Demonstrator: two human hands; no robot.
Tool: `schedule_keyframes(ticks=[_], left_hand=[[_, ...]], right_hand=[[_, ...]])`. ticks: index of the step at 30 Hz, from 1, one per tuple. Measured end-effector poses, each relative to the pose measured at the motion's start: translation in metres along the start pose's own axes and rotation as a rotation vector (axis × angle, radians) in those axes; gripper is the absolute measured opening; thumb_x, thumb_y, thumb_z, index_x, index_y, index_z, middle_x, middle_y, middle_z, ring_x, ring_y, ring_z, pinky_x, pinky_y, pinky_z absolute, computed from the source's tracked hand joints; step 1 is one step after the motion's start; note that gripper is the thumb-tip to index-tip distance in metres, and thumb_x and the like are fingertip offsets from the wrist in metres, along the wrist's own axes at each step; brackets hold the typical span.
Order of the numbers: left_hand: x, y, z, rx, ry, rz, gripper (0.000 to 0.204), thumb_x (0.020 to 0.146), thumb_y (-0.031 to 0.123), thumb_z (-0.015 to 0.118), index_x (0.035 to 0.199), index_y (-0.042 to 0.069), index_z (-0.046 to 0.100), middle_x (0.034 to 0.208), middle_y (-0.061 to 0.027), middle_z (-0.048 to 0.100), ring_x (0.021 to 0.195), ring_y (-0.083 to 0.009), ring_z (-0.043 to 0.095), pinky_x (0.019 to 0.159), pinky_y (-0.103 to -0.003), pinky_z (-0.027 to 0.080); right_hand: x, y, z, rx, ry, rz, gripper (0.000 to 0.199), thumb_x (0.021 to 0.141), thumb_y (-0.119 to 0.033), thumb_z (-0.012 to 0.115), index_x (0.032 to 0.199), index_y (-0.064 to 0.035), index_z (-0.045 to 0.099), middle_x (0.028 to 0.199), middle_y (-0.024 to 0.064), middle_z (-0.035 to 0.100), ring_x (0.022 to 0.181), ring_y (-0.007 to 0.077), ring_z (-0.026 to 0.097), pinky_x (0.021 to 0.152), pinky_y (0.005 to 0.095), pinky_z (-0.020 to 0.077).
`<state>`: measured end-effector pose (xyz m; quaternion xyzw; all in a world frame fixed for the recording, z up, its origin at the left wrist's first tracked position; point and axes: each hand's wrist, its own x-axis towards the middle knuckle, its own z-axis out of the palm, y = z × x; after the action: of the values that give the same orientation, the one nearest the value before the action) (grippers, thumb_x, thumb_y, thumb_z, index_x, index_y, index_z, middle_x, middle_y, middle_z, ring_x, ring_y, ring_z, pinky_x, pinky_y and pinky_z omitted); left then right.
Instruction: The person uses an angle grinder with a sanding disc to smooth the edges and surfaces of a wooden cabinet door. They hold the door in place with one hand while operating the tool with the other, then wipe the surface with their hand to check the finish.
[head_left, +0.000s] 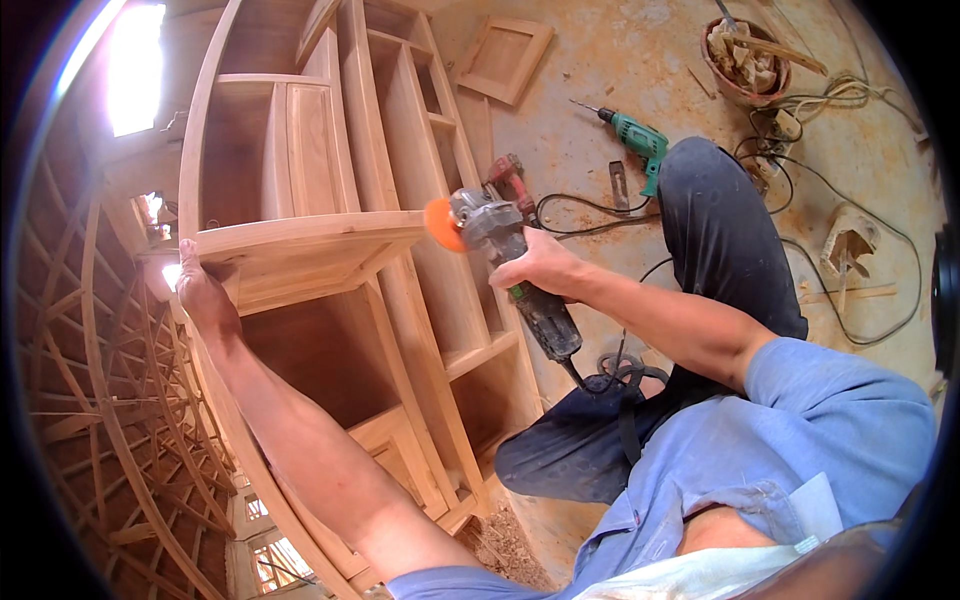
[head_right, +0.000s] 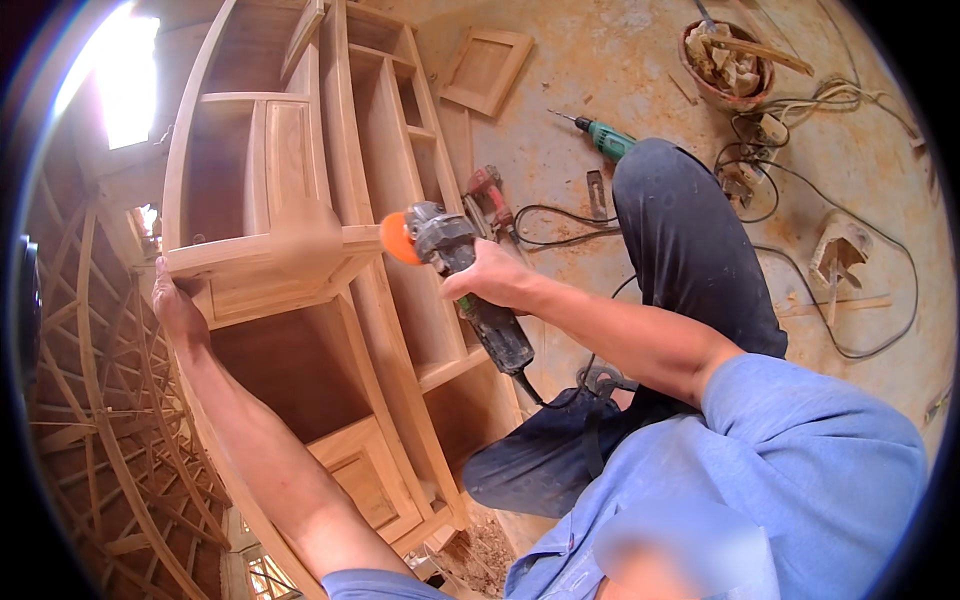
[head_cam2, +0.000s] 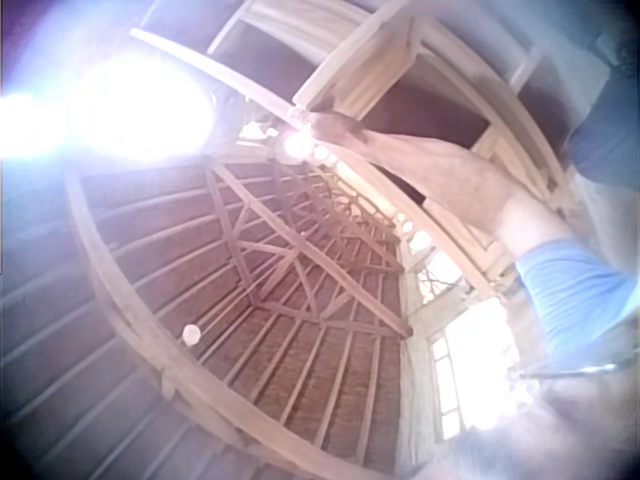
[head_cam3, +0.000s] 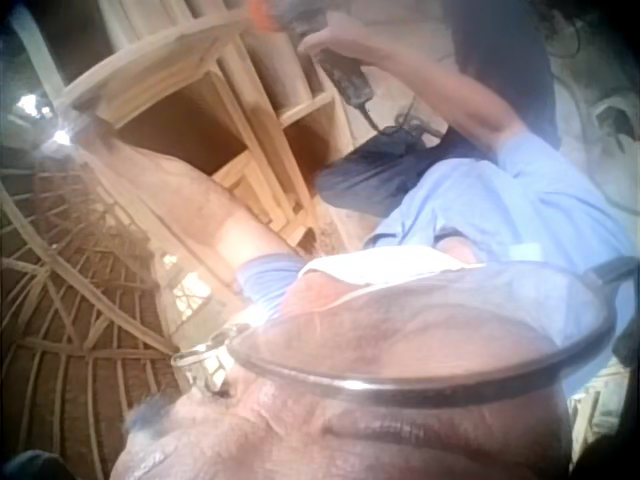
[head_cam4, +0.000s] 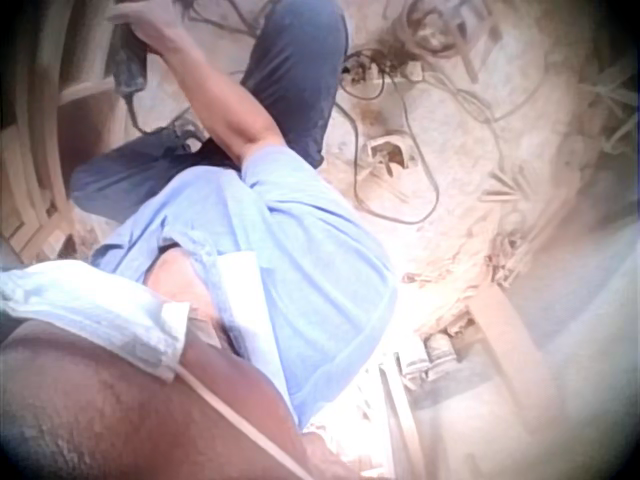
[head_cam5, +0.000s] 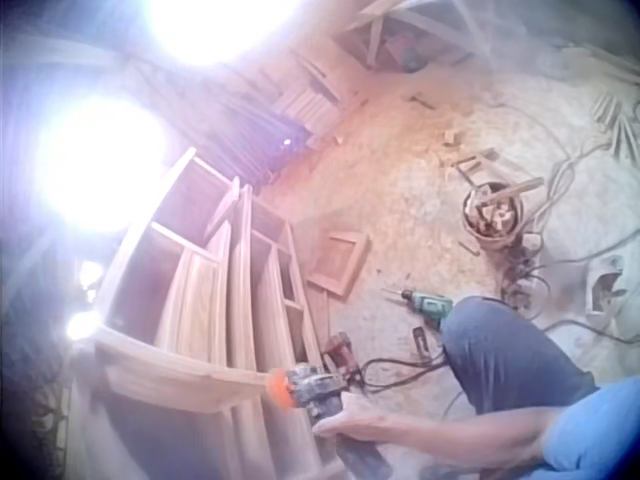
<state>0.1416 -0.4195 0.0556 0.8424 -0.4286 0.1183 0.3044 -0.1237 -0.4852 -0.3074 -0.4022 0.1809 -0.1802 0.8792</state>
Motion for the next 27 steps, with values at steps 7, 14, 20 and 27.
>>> schedule_keyframes(ticks=[7, 14, 20, 27], left_hand=[[-0.009, 0.015, 0.008, 0.053, 0.026, -0.014, 0.056, 0.112, 0.040, 0.039, 0.119, -0.005, 0.071, 0.107, -0.0100, 0.073, 0.096, -0.0182, 0.065, 0.087, -0.032, 0.049], [-0.010, 0.017, 0.012, -0.048, -0.041, 0.018, 0.052, 0.111, 0.038, 0.041, 0.119, -0.002, 0.073, 0.108, -0.0104, 0.074, 0.095, -0.0167, 0.064, 0.088, -0.033, 0.049], [-0.008, 0.002, 0.000, 0.071, 0.069, -0.014, 0.051, 0.111, 0.034, 0.045, 0.122, -0.011, 0.068, 0.116, -0.0177, 0.072, 0.107, -0.0263, 0.064, 0.099, -0.037, 0.046], [-0.005, 0.006, -0.004, -0.017, 0.025, 0.093, 0.055, 0.110, 0.039, 0.048, 0.120, -0.011, 0.069, 0.120, -0.0208, 0.069, 0.113, -0.0271, 0.061, 0.105, -0.038, 0.042]], right_hand=[[-0.006, -0.039, 0.031, -0.013, -0.080, -0.062, 0.055, 0.070, -0.020, 0.081, 0.117, -0.0011, 0.058, 0.094, 0.0048, 0.059, 0.080, 0.0155, 0.058, 0.073, 0.0319, 0.0511], [-0.005, 0.003, 0.006, 0.060, 0.017, -0.004, 0.040, 0.068, -0.017, 0.080, 0.100, -0.0036, 0.059, 0.086, 0.0042, 0.059, 0.072, 0.0148, 0.058, 0.066, 0.0328, 0.0517], [-0.005, -0.007, 0.024, 0.039, -0.046, -0.098, 0.039, 0.071, -0.014, 0.077, 0.104, -0.0034, 0.059, 0.083, 0.0026, 0.058, 0.072, 0.0133, 0.059, 0.066, 0.0324, 0.0520], [0.001, -0.092, 0.071, 0.015, -0.203, -0.234, 0.051, 0.073, -0.017, 0.080, 0.114, -0.0005, 0.057, 0.088, 0.0035, 0.059, 0.076, 0.0135, 0.060, 0.069, 0.0320, 0.0529]])
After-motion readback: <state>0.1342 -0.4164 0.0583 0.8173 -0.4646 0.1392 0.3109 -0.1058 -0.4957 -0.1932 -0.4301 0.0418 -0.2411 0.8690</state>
